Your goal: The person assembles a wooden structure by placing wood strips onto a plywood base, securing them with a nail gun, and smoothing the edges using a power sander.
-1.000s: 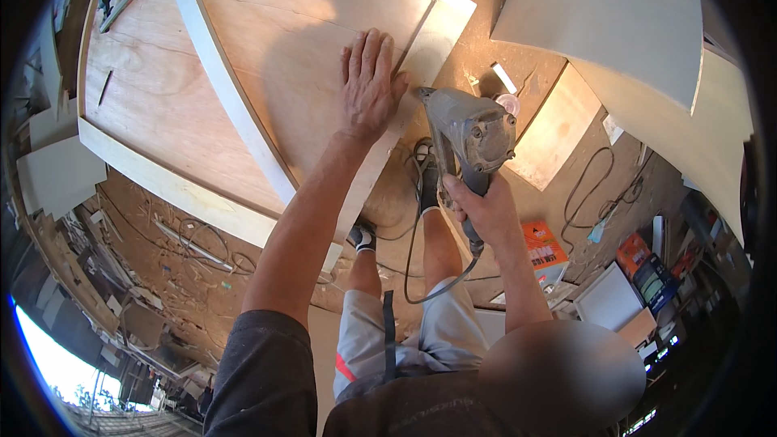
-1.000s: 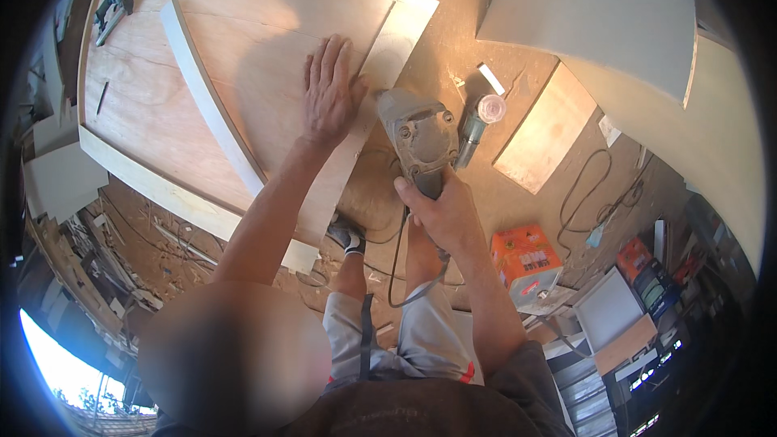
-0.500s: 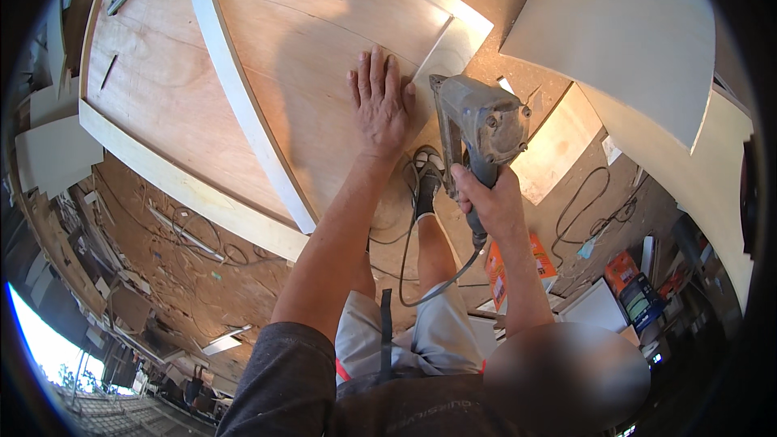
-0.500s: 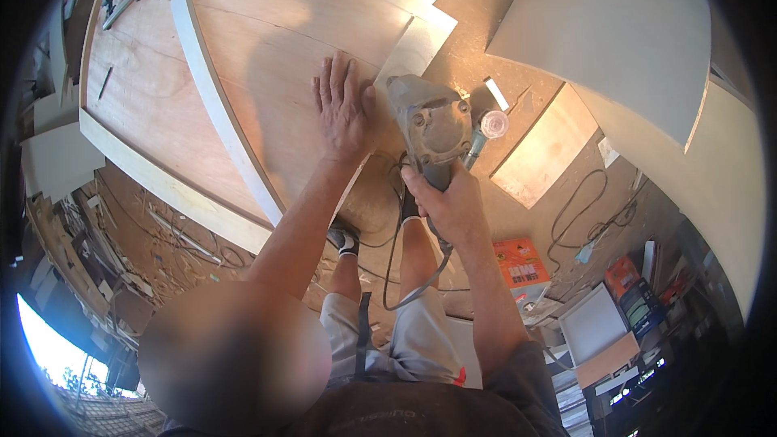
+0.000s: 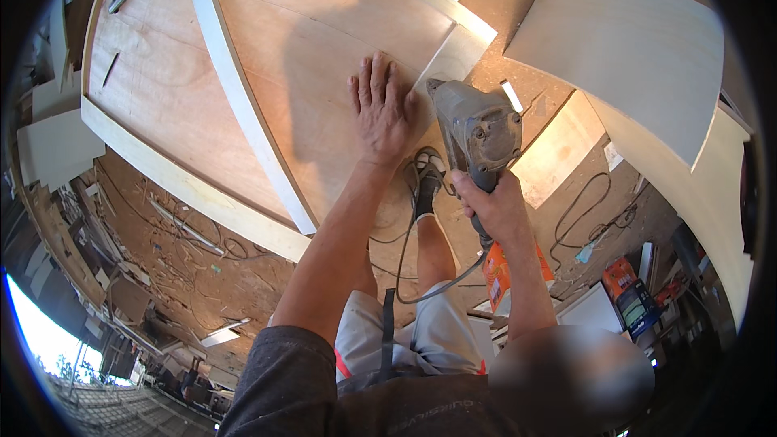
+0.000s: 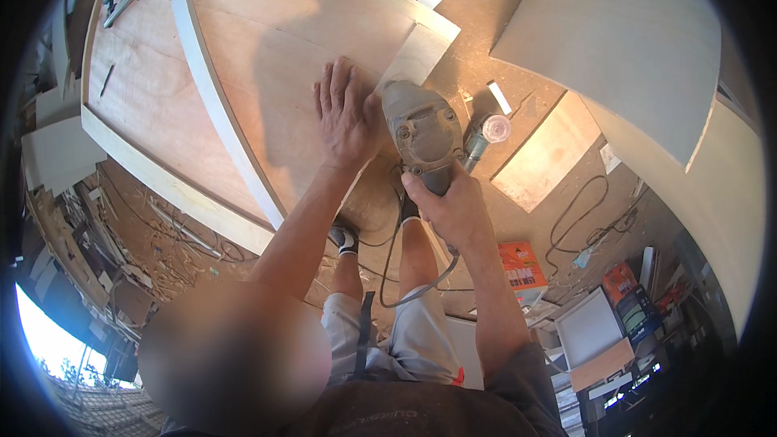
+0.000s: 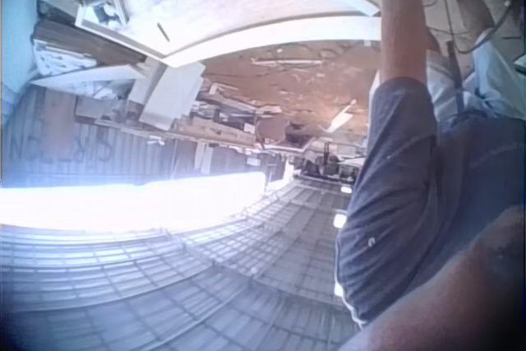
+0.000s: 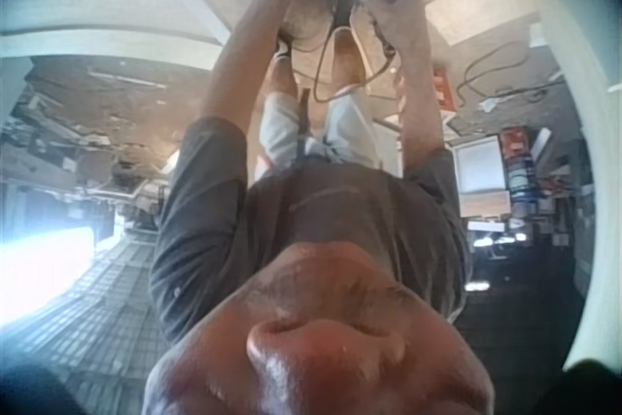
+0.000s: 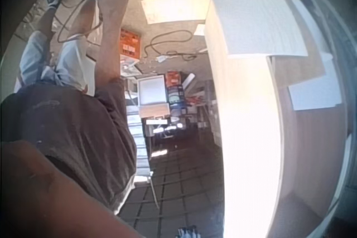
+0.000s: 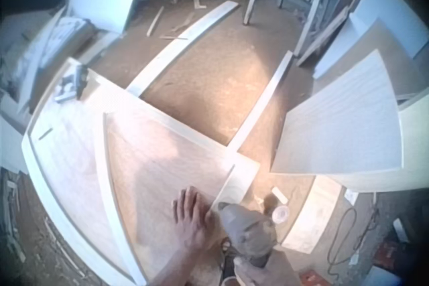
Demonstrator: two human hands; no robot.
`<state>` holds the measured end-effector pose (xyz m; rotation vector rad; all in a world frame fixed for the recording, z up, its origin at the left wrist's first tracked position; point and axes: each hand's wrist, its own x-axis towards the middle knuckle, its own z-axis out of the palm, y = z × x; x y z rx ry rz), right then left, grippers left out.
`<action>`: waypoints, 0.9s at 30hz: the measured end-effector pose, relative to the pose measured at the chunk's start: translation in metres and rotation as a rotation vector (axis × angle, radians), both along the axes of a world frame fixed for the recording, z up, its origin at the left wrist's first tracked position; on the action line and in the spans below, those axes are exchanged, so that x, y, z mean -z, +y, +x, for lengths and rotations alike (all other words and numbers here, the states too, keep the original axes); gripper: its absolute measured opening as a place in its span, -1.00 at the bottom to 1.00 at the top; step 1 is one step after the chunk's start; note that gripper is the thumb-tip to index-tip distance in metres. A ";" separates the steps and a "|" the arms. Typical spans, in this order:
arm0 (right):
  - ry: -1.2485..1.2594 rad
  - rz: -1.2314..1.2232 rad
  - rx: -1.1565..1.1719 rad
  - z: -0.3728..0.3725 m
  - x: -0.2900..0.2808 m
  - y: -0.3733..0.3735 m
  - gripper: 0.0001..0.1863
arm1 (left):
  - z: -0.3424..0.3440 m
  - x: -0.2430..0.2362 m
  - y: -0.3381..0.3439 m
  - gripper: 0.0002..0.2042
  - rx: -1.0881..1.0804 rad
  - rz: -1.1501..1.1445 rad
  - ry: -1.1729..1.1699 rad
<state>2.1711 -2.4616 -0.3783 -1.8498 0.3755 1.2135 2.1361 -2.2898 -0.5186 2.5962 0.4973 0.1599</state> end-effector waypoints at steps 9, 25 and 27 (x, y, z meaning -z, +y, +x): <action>-0.089 -0.082 -0.139 0.004 -0.002 0.002 -0.50 | 0.000 0.002 0.000 -0.51 0.009 -0.001 0.020; -0.070 0.147 0.145 -0.038 0.004 -0.029 -0.54 | 0.004 0.003 0.003 -0.52 0.080 0.131 0.025; 0.157 0.267 0.389 -0.061 0.009 -0.049 -0.61 | 0.006 -0.004 0.008 -0.57 0.159 0.143 0.050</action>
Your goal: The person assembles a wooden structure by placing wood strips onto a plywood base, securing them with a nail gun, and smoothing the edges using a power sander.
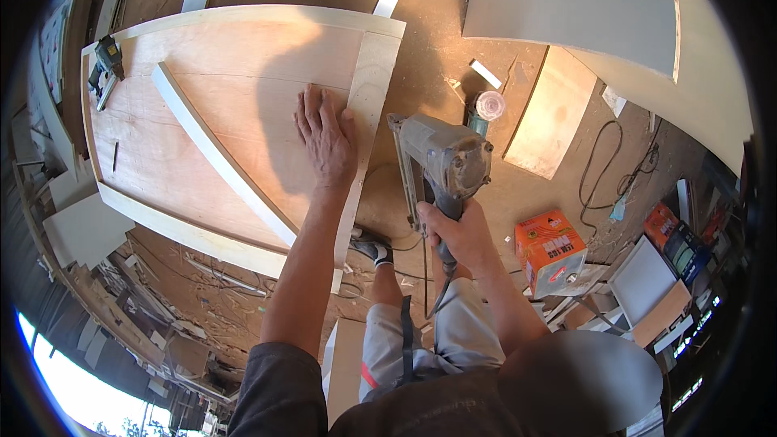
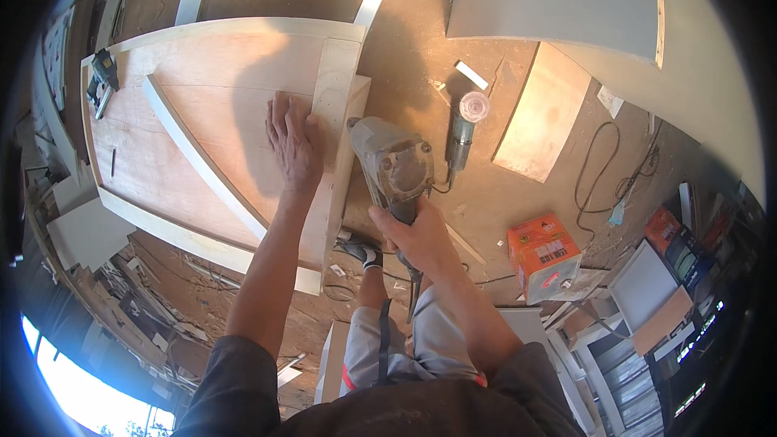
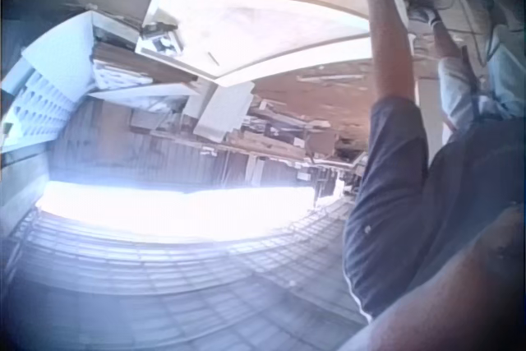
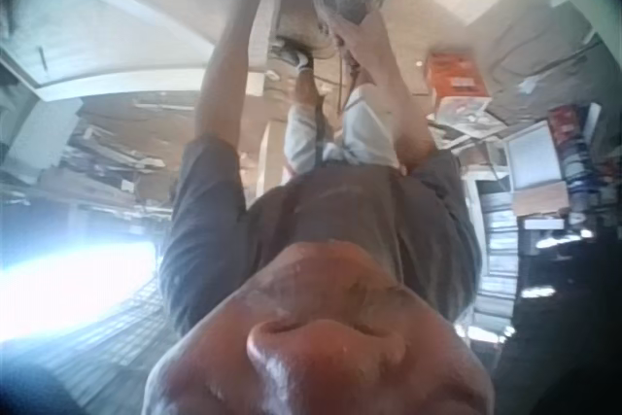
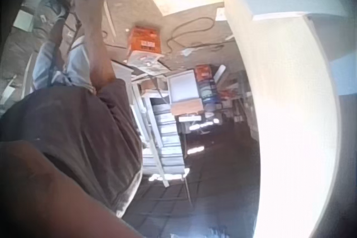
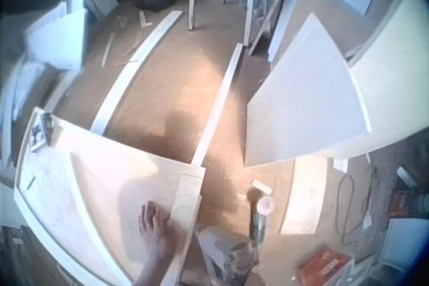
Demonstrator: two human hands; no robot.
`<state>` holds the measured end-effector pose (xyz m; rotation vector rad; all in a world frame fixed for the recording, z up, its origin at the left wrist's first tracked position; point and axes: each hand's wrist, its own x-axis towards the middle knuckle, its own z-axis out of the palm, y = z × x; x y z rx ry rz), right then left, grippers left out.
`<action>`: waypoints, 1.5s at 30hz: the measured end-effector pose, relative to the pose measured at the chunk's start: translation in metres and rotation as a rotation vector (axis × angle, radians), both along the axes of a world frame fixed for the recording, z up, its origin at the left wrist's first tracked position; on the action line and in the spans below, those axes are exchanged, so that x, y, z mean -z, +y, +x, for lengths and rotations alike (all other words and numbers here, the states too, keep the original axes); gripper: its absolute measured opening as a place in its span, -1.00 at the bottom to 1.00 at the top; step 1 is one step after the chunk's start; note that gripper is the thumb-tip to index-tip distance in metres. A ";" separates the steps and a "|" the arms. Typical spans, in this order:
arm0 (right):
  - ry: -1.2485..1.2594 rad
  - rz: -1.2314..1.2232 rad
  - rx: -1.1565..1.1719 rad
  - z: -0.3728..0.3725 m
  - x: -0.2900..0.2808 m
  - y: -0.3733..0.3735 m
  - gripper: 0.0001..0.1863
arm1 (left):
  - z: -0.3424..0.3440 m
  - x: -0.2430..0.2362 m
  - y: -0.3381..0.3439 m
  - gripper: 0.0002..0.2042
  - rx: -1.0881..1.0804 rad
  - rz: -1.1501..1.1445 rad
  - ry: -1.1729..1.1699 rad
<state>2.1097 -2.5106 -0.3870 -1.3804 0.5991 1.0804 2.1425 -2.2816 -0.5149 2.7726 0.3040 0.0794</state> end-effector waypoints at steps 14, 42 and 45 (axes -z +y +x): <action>0.037 0.090 0.447 -0.037 0.041 -0.057 -0.75 | 0.180 0.000 -0.055 -0.55 0.423 0.205 0.240; 0.167 0.122 0.599 -0.087 0.076 -0.064 -0.79 | 0.177 0.017 -0.049 -0.43 0.390 0.136 0.038; 0.196 0.144 0.641 -0.097 0.075 -0.064 -0.75 | 0.175 0.015 -0.052 -0.40 0.362 0.145 0.048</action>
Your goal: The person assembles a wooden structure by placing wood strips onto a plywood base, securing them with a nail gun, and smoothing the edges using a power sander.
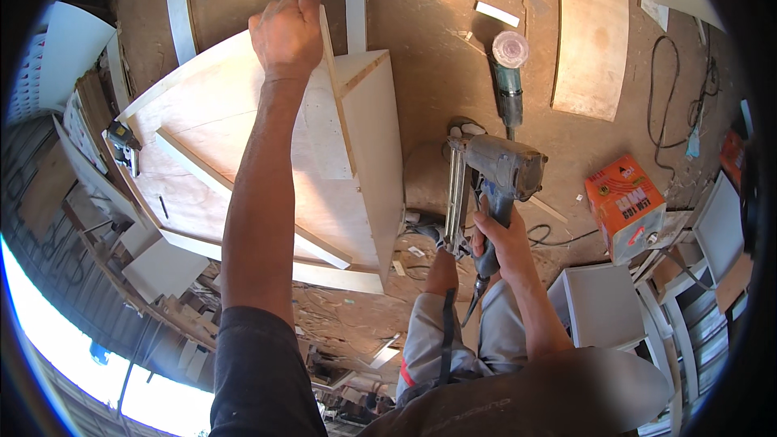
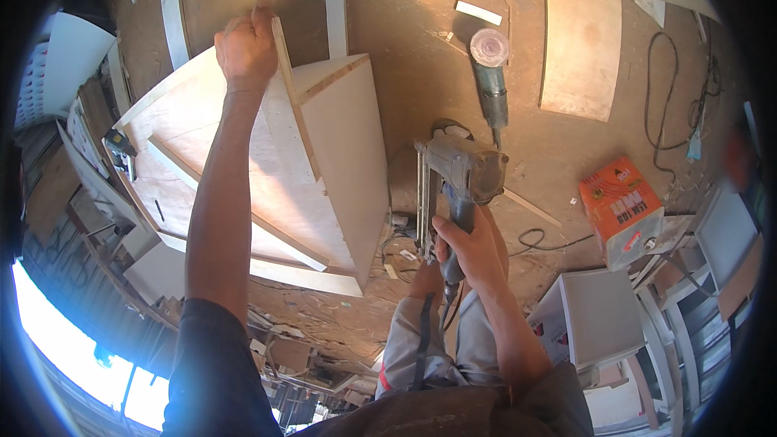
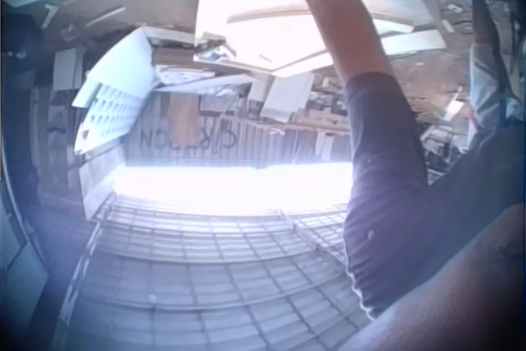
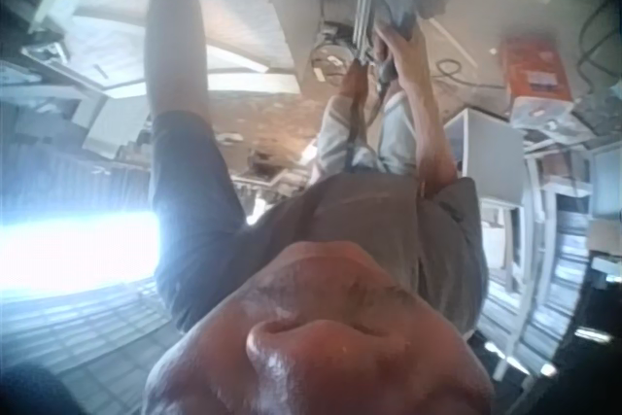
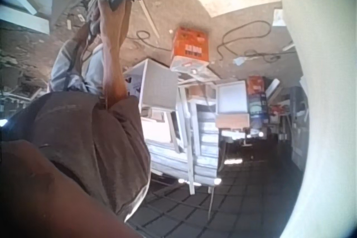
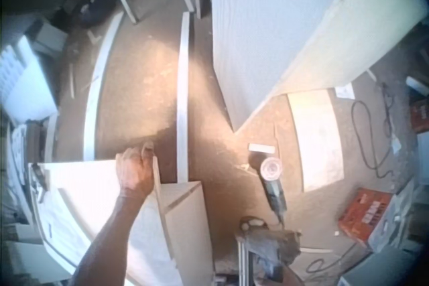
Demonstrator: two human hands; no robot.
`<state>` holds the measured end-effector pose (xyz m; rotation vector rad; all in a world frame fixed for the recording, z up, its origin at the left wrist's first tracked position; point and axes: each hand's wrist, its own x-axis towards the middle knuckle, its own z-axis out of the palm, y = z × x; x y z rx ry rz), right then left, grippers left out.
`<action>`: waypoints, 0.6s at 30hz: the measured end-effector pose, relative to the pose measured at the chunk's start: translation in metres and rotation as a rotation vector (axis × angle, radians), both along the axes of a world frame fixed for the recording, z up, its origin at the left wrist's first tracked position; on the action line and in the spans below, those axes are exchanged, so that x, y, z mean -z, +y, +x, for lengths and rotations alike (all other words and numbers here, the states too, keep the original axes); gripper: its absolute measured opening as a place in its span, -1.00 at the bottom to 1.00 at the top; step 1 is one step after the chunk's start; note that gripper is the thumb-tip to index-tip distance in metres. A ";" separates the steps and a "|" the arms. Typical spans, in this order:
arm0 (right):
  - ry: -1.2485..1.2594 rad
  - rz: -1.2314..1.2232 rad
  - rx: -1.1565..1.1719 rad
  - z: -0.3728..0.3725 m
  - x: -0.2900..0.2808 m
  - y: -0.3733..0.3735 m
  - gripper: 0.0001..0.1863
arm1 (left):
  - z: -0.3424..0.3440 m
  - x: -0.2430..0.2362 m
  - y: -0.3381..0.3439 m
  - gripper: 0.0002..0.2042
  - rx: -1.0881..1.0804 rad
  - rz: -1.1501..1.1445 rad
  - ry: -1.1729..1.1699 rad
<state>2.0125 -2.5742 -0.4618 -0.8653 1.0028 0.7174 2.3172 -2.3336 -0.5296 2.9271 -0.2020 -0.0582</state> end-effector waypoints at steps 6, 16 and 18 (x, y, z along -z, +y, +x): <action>0.027 -0.025 -0.021 -0.022 0.001 -0.007 -0.63 | 0.001 -0.002 -0.003 -0.36 -0.015 -0.092 -0.034; 0.038 -0.051 -0.051 -0.013 -0.002 0.017 -0.75 | -0.003 0.000 0.016 -0.44 -0.060 0.029 -0.117; 0.018 -0.025 -0.023 -0.022 -0.002 0.012 -0.74 | -0.001 -0.005 0.002 -0.44 -0.068 0.006 -0.142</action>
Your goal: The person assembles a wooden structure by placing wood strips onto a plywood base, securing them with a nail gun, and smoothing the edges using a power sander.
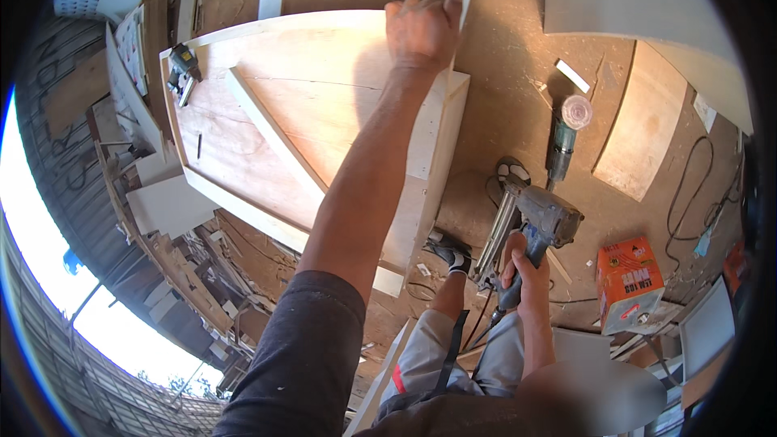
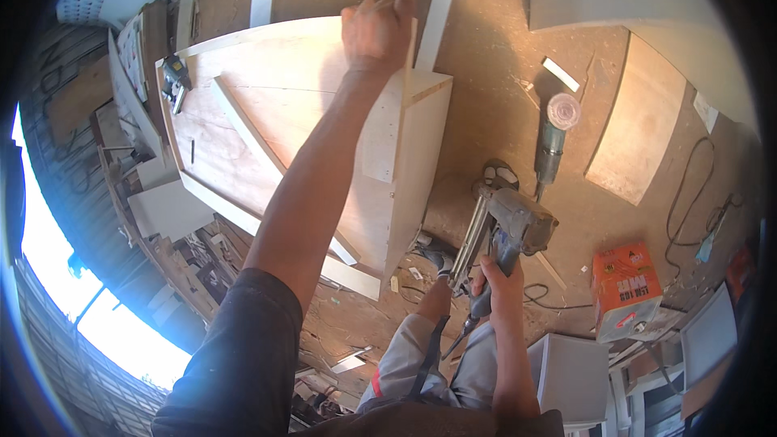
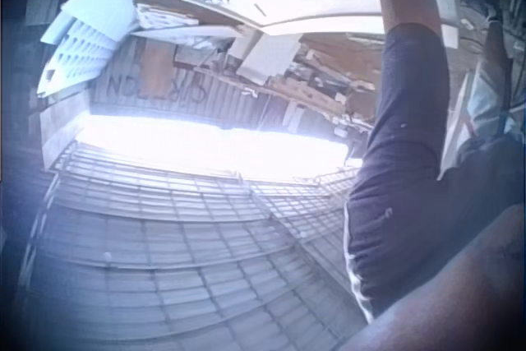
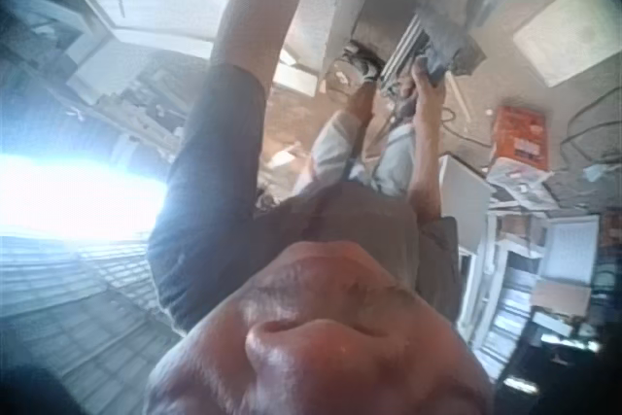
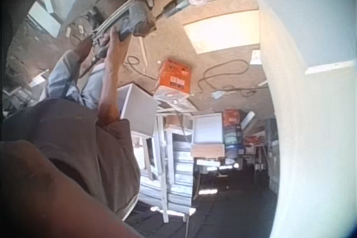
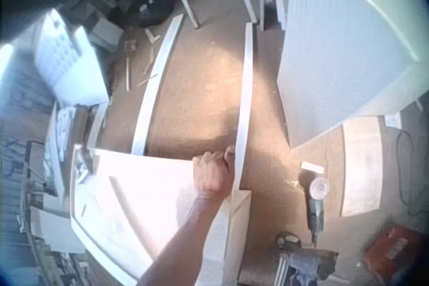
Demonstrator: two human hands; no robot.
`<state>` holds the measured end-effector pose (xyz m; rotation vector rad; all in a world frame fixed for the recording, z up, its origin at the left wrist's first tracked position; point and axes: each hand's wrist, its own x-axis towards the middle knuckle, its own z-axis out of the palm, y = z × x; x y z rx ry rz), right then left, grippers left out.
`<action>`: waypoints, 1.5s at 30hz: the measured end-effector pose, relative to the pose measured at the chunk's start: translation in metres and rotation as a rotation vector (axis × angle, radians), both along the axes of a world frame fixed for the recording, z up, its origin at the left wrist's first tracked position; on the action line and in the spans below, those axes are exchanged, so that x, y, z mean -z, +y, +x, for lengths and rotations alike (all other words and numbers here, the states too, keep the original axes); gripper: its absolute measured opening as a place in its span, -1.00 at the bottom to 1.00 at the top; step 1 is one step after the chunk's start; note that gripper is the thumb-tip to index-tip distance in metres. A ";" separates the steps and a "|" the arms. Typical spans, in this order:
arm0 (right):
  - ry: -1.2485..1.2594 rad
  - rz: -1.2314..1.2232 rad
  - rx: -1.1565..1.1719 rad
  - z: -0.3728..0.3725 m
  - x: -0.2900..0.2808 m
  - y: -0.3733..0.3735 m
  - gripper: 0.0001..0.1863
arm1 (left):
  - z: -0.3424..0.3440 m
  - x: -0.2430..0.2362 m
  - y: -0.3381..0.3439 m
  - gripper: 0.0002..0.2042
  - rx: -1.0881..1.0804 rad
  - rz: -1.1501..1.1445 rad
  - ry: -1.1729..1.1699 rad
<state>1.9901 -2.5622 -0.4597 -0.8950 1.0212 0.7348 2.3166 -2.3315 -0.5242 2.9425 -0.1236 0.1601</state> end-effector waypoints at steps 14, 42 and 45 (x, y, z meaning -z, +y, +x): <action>-0.080 -0.107 -0.124 -0.012 -0.050 0.006 -0.72 | -0.017 -0.025 0.024 -0.69 0.006 -0.295 -0.075; -0.373 0.034 -0.430 -0.100 -0.201 0.195 -0.51 | -0.544 -0.317 0.059 -0.62 -0.592 -1.090 0.716; -0.616 -0.040 -0.704 -0.124 -0.214 0.204 -0.37 | -0.536 -0.315 0.095 -0.61 -0.846 -1.329 0.651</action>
